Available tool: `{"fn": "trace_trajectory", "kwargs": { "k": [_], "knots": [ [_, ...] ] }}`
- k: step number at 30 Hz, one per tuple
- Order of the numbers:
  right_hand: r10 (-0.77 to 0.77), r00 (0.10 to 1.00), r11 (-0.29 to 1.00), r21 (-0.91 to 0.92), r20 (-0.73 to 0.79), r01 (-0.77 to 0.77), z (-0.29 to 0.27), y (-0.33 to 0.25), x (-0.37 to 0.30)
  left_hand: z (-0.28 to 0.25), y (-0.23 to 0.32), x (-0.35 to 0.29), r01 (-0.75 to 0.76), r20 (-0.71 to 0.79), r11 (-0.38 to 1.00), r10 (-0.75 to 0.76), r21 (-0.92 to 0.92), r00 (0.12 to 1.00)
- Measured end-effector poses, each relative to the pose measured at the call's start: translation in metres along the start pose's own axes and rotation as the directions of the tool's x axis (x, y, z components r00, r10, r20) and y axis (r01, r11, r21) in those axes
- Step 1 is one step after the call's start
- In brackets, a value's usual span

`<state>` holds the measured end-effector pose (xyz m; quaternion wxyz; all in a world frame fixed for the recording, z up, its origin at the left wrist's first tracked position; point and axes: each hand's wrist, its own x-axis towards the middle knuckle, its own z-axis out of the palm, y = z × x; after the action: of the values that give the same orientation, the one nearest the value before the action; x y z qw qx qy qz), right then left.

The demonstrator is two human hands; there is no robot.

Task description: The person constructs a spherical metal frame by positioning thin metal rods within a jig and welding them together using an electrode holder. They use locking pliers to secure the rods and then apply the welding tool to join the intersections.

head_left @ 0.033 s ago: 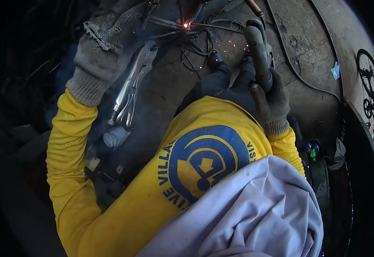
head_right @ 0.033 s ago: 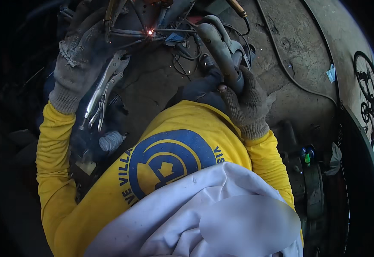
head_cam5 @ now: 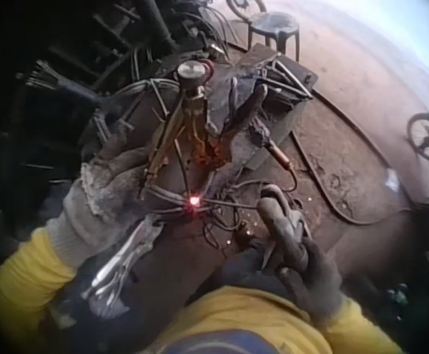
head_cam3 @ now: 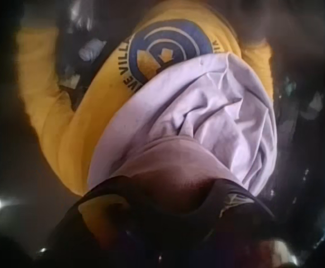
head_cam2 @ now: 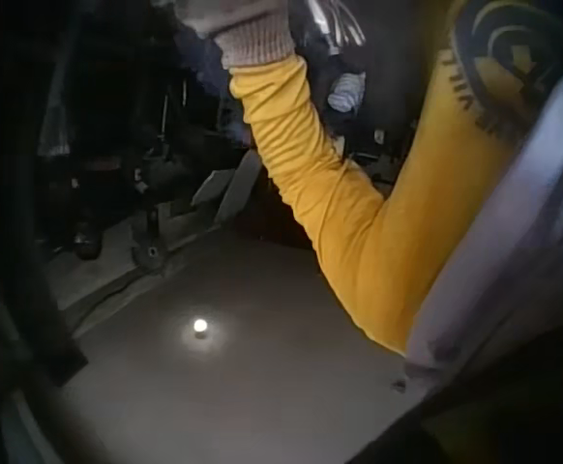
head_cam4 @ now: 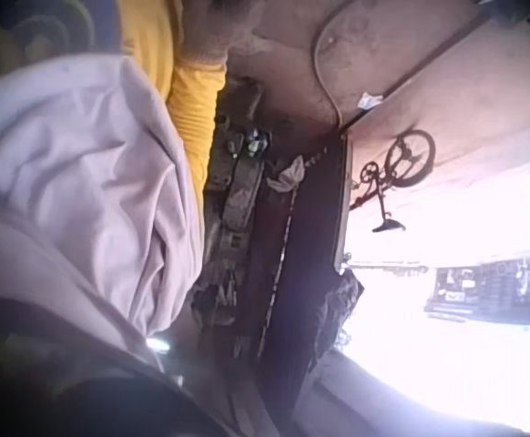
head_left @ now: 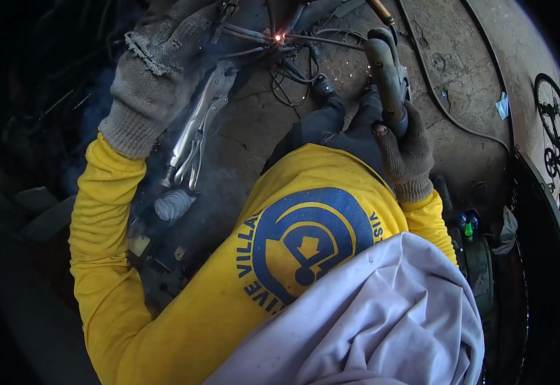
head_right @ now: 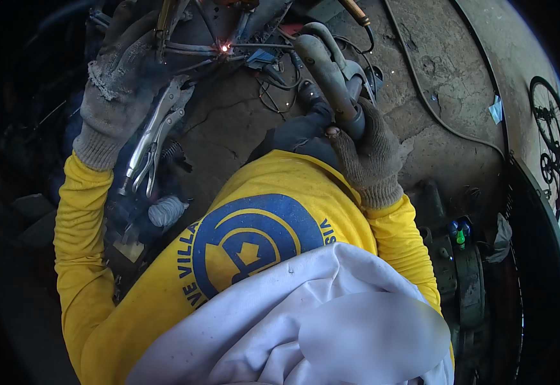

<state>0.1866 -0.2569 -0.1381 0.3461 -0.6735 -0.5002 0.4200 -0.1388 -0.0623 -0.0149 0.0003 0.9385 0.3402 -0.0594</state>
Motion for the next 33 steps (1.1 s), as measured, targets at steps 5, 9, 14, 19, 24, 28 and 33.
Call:
{"fn": "trace_trajectory", "kwargs": {
  "k": [5, 9, 14, 19, 24, 28, 33],
  "knots": [
    [0.010, 1.000, 0.999, 0.038, 0.011, -0.011, 0.001, 0.000, 0.000, -0.001, 0.004, 0.012, 0.050, -0.045, 0.997, -0.052, -0.056, 0.998],
    [0.005, 1.000, 1.000, 0.017, 0.022, -0.005, 0.000, -0.002, 0.001, -0.002, 0.006, 0.011, 0.073, -0.009, 0.992, -0.074, -0.098, 0.997],
    [-0.012, 1.000, 0.999, 0.033, 0.008, 0.011, 0.003, -0.002, 0.001, -0.003, 0.006, 0.014, 0.046, -0.006, 0.995, -0.047, -0.088, 0.999],
    [-0.107, 0.994, 0.994, -0.004, 0.011, 0.107, 0.002, -0.001, 0.002, -0.003, 0.001, 0.009, -0.019, -0.027, 0.996, 0.016, -0.085, 0.999],
    [-0.061, 0.998, 0.996, -0.072, 0.005, 0.062, 0.003, -0.007, 0.003, -0.003, 0.004, 0.021, -0.087, -0.085, 0.985, 0.075, -0.148, 0.994],
    [-0.018, 1.000, 0.999, -0.041, 0.004, 0.018, 0.001, -0.009, 0.001, -0.003, -0.004, 0.009, -0.078, -0.051, 0.997, 0.077, -0.026, 0.996],
    [-0.011, 0.998, 1.000, 0.010, -0.054, 0.012, 0.004, -0.002, -0.002, -0.015, 0.010, 0.025, -0.098, -0.096, 0.990, 0.089, -0.100, 0.991]
  ]
}}
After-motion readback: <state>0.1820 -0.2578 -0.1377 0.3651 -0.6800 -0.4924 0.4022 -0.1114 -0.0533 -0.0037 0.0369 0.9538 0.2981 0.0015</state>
